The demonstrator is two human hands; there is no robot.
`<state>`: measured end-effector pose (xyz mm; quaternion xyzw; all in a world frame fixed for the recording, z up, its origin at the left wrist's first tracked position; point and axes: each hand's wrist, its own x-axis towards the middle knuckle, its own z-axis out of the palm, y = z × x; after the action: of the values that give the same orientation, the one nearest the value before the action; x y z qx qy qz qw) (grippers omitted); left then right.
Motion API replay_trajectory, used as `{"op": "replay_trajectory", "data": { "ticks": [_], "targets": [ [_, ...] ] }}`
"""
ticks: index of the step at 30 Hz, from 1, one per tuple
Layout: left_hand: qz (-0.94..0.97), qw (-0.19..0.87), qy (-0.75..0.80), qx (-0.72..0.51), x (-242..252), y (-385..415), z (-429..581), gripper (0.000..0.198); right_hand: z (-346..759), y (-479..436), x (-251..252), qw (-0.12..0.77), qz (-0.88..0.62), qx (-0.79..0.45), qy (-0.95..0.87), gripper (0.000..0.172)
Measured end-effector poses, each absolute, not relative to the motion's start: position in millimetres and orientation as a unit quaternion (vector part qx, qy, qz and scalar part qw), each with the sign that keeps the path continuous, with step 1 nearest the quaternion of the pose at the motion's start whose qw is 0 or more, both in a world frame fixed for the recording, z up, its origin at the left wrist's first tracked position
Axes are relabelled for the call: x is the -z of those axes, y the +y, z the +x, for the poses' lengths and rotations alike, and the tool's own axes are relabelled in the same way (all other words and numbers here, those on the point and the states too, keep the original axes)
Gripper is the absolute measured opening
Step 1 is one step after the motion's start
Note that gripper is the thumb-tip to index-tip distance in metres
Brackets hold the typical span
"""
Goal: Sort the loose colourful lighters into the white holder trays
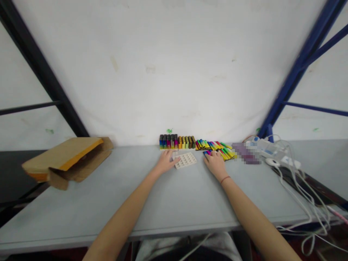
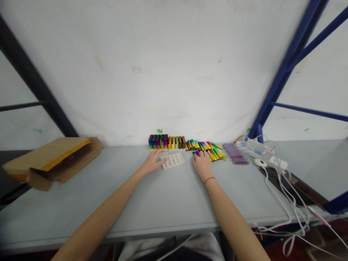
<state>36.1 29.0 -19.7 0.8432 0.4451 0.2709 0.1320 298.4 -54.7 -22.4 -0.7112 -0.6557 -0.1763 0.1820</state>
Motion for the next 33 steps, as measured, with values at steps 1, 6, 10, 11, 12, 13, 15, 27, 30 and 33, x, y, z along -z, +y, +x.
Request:
{"op": "replay_trajectory", "data": {
  "ticks": [1, 6, 10, 11, 12, 13, 15, 27, 30, 33],
  "targets": [
    [0.861, 0.119, 0.434, -0.239, 22, 25, 36, 0.048, 298, -54, 24, 0.182, -0.709, 0.169, -0.661, 0.023],
    [0.887, 0.095, 0.419, -0.166, 31, 16, 35, 0.066, 283, -54, 30, 0.154, -0.736, 0.126, -0.647, 0.023],
    [0.888, 0.105, 0.409, -0.180, 29, 14, 31, 0.069, 274, -49, 31, 0.158, -0.754, 0.102, -0.629, 0.030],
    [0.889, 0.108, 0.408, -0.176, 28, 14, 30, 0.071, 273, -46, 30, 0.169, -0.754, 0.088, -0.628, 0.028],
    [0.891, 0.111, 0.406, -0.170, 28, 14, 29, 0.074, 273, -43, 29, 0.188, -0.751, 0.067, -0.630, 0.027],
    [0.893, 0.114, 0.404, -0.161, 27, 14, 27, 0.076, 274, -39, 26, 0.218, -0.743, 0.039, -0.631, 0.026],
    [0.899, 0.122, 0.395, -0.147, 27, 14, 25, 0.080, 275, -33, 22, 0.317, -0.715, -0.044, -0.622, 0.027],
    [0.900, 0.127, 0.391, -0.146, 31, 22, 20, 0.084, 265, -39, 20, 0.593, -0.509, -0.495, -0.379, 0.054],
    [0.899, 0.120, 0.396, -0.141, 29, 19, 21, 0.079, 263, -41, 18, 0.613, -0.507, -0.502, -0.339, 0.049],
    [0.901, 0.121, 0.397, -0.128, 28, 17, 21, 0.077, 259, -42, 17, 0.621, -0.532, -0.486, -0.308, 0.045]
  ]
}}
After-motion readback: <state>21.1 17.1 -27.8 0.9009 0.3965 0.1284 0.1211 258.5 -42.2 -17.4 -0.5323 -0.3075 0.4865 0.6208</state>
